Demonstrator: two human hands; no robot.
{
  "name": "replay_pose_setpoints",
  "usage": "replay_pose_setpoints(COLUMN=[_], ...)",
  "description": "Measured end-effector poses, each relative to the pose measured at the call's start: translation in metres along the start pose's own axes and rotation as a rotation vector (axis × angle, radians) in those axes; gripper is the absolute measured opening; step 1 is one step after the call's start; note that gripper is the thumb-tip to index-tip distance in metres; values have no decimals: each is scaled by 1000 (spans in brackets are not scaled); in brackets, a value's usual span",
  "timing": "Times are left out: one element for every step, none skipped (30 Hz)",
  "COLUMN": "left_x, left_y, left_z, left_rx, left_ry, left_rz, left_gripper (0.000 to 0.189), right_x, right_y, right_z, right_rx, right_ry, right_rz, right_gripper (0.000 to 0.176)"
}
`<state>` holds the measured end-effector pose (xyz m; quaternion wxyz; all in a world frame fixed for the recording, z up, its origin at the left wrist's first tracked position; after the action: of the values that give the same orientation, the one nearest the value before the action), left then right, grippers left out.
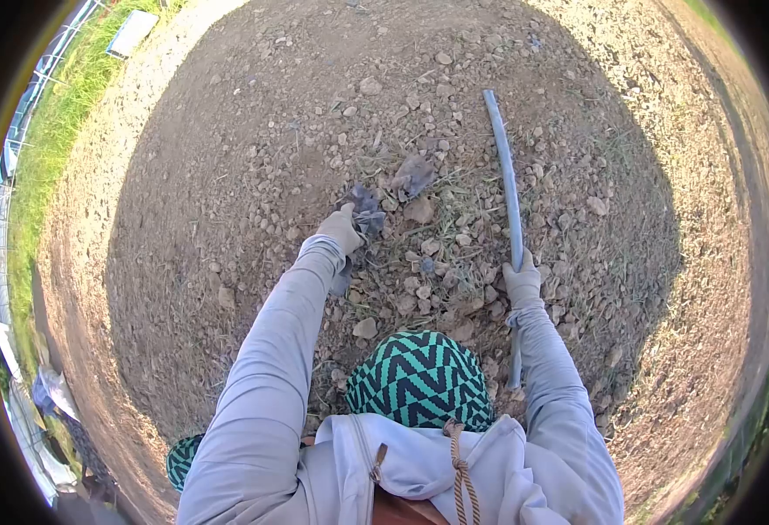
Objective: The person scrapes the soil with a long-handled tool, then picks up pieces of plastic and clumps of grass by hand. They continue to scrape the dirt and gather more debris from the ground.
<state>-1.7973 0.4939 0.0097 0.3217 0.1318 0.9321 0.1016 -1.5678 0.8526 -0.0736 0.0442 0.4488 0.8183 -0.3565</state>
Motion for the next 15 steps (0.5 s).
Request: replay_pose_setpoints(left_x=[-3,-7,-13,-19,-19,-28,-33,-29,-22,-15,-5,6,15,23,21], left_y=[-2,-4,-3,3,12,38,61,80,103,123,132,139,141,141,144], left_z=[-4,-9,-15,-19,-20,-33,-39,-39,-40,-40,-35,-27,-16,-6,-3], left_rx=[14,27,42,39,99,155,205,252,298,344,350,357,362,349,365], left_ry=[55,110,164,268,254,237,223,236,254,278,189,98,1,18,0], left_rz=[22,44,67,143,239,335,428,502,579,659,618,577,535,517,526], left_gripper=[74,67,60,45,45,45,44,44,43,43,45,47,49,48,48], right_x=[0,1,2,5,9,10,7,7,9,7,7,7,5,4,5], right_y=[1,1,2,4,9,13,16,16,14,11,9,10,8,7,9], right_z=[0,0,0,3,7,10,12,12,9,7,6,6,5,3,3], right_rx=[3,5,9,-6,-23,-43,-34,-24,-13,-33,-21,-9,1,18,20], right_ry=[-16,-33,-49,-44,-42,-41,-49,-52,-49,-48,-45,-43,-44,-41,-42], right_rz=[2,3,6,0,-3,-7,-9,-17,-29,-13,-27,-37,-44,-50,-27], right_gripper=[61,61,61,61,61,61,61,62,62,60,60,59,59,58,57])
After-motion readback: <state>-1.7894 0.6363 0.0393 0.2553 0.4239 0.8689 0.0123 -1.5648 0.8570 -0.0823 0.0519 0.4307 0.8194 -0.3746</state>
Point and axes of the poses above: each hand's wrist, its own x-axis towards the middle knuckle, its own z-axis out of the palm, y = z × x, the point moved 6 cm from there along x, towards the middle knuckle, and after that the axes turned 10 degrees about z, right-handed, at the moved point
